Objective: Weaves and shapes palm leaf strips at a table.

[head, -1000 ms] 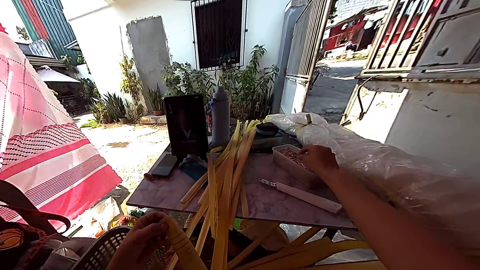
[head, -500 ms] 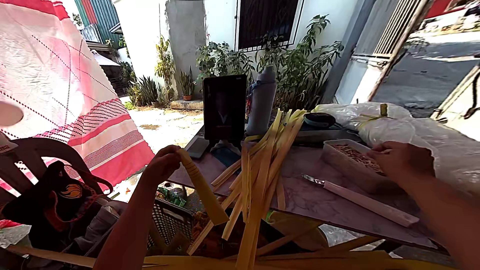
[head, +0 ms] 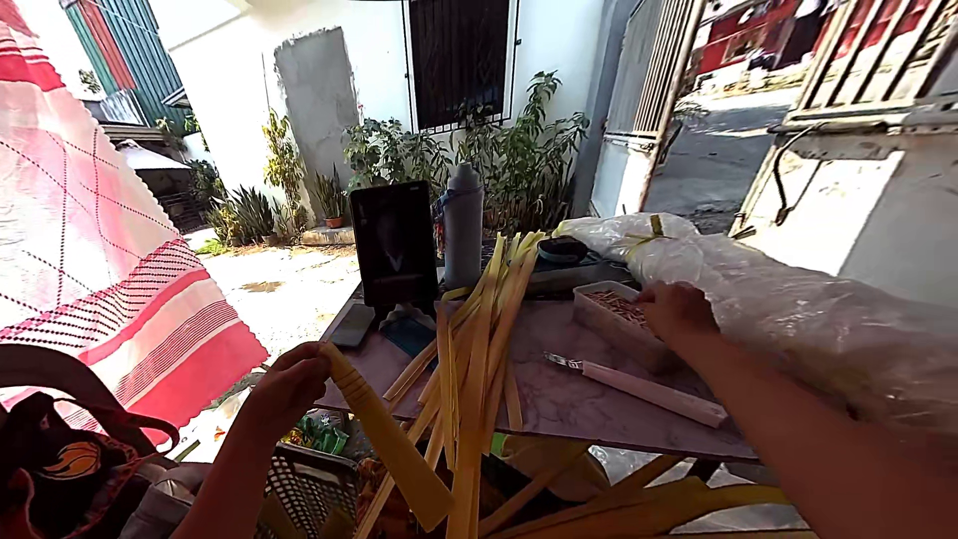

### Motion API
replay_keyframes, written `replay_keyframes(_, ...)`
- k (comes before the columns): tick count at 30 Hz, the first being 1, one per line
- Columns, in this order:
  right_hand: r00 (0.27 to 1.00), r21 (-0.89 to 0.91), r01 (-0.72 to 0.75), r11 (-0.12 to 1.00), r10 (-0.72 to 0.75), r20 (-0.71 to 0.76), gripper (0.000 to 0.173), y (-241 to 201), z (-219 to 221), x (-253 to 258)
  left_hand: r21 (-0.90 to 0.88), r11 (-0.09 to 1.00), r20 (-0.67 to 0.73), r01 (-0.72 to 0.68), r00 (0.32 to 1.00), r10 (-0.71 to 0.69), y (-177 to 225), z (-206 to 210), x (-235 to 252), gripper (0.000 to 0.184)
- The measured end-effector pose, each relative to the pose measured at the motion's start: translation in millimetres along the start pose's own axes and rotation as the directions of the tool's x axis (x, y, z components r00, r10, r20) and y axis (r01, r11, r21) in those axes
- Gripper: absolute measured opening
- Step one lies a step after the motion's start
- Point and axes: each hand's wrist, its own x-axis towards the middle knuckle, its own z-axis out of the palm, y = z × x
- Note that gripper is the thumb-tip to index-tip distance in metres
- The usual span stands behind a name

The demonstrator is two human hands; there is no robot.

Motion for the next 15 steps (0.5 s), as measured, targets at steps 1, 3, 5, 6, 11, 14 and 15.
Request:
replay_keyframes(1,1.000,-0.005,0.021,1.000,-0.021,-0.017,0.020,1,1,0,-0.022,0.999,-0.020,0.025,0.999,-0.025,2,4,-2,0.033)
replay_keyframes(3,0.997,0.016,0.050,0.999,-0.049,-0.060,0.018,3,2,-2,-0.057,0.996,-0.086,0.071,0.993,-0.076,6,16,-9,0.032)
replay_keyframes(5,0.996,0.033,0.043,0.999,-0.040,-0.079,0.019,1,-1,-5,-0.112,0.988,-0.147,0.105,0.982,-0.121,8,27,-15,0.032)
replay_keyframes(6,0.997,0.048,0.024,0.999,-0.020,-0.076,0.020,-1,-3,-5,-0.131,0.985,-0.151,0.109,0.980,-0.129,8,32,-19,0.031)
replay_keyframes(11,0.994,0.044,-0.098,0.994,0.100,-0.046,0.025,-7,-6,-2,-0.203,0.974,-0.065,0.101,0.991,-0.116,4,47,-35,0.029)
replay_keyframes(14,0.994,0.044,-0.101,0.994,0.102,-0.029,0.024,-7,-4,-2,-0.238,0.966,0.006,0.099,0.995,-0.101,-1,47,-38,0.024)
replay_keyframes(15,0.994,0.047,-0.107,0.993,0.108,-0.023,0.027,-7,-2,-2,-0.251,0.963,0.022,0.098,0.995,-0.096,-3,46,-39,0.023)
